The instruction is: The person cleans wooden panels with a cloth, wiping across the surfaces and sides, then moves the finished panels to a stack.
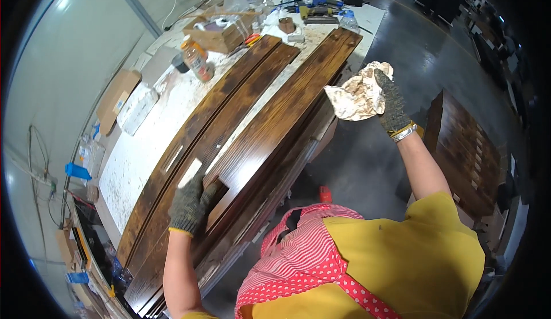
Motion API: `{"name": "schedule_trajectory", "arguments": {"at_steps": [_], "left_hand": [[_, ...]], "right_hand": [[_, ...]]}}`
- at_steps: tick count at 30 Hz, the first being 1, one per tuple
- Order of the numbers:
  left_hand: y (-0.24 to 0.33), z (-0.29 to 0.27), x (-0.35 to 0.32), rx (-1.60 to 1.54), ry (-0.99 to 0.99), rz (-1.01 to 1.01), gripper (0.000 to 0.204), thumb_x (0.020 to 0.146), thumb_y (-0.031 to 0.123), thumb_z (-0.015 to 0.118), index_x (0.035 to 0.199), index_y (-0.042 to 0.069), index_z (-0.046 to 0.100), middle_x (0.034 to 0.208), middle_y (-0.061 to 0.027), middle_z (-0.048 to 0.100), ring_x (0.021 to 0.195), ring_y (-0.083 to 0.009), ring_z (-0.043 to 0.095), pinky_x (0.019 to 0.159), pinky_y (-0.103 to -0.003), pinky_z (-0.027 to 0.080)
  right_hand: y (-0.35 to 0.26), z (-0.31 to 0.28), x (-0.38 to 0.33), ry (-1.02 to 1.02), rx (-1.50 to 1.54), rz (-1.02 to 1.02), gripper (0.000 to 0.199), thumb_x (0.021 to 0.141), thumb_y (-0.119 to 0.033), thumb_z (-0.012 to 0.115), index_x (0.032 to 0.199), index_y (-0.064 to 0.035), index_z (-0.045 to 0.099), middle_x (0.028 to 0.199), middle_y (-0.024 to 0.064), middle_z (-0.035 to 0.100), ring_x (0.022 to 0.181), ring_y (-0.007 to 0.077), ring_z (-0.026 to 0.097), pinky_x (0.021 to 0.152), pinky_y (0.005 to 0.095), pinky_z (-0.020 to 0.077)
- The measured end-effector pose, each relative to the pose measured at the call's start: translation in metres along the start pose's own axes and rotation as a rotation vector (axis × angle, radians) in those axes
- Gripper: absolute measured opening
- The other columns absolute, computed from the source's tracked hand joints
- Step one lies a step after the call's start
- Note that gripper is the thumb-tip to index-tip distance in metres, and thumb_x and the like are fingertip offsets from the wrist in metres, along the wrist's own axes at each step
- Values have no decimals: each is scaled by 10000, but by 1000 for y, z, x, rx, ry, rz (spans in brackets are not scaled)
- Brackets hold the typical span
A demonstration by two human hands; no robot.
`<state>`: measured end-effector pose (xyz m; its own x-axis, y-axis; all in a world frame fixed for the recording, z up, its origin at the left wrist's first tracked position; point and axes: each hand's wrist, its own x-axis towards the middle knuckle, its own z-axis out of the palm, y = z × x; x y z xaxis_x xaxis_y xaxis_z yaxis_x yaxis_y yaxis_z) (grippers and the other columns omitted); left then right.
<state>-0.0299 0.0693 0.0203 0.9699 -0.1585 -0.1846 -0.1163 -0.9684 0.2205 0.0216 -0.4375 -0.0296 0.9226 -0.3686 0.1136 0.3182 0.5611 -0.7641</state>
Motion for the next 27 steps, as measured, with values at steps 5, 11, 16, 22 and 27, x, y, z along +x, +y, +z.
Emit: {"name": "schedule_trajectory", "arguments": {"at_steps": [5, 11, 16, 22, 27], "left_hand": [[8, -7, -18, 82, 174, 11, 415, 905, 429, 614, 1145, 90, 634, 901, -202, 666, 880, -427, 634, 739, -503, 494], [10, -21, -47, 291, 523, -32, 272, 805, 283, 741, 926, 72, 620, 731, -172, 639, 685, -385, 631, 594, -486, 482], [28, -2, -73, 395, 502, 54, 196, 814, 221, 734, 846, 90, 592, 796, -124, 594, 741, -344, 608, 621, -446, 481], [61, 6, -84, 430, 305, 183, 576, 760, 335, 778, 1254, 119, 573, 1352, -216, 504, 1251, -406, 472, 1030, -531, 376], [27, 22, -76, 156, 254, 44, 980, 684, 479, 824, 1475, 126, 364, 1480, -272, 372, 1362, -436, 365, 1121, -542, 278]], "right_hand": [[-25, -54, 57, 18, -118, 53, 251, 923, -164, 673, 1138, -55, 602, 1040, 66, 669, 933, 188, 673, 815, 326, 571], [-21, -41, 76, -97, -289, 104, 265, 894, -195, 716, 1093, -36, 640, 997, 69, 695, 879, 155, 675, 776, 293, 562], [-4, -4, 53, -226, -458, 174, 283, 875, -188, 747, 1093, -78, 605, 950, 18, 662, 831, 134, 653, 723, 287, 550], [23, 3, 39, -354, -1196, 105, 605, 911, -388, 674, 1344, -1, 505, 1237, 181, 633, 1173, 305, 585, 1010, 369, 433], [31, 12, 27, -637, -870, 184, 604, 920, -416, 651, 1362, -30, 507, 1262, 161, 624, 1147, 299, 595, 985, 384, 448]]}}
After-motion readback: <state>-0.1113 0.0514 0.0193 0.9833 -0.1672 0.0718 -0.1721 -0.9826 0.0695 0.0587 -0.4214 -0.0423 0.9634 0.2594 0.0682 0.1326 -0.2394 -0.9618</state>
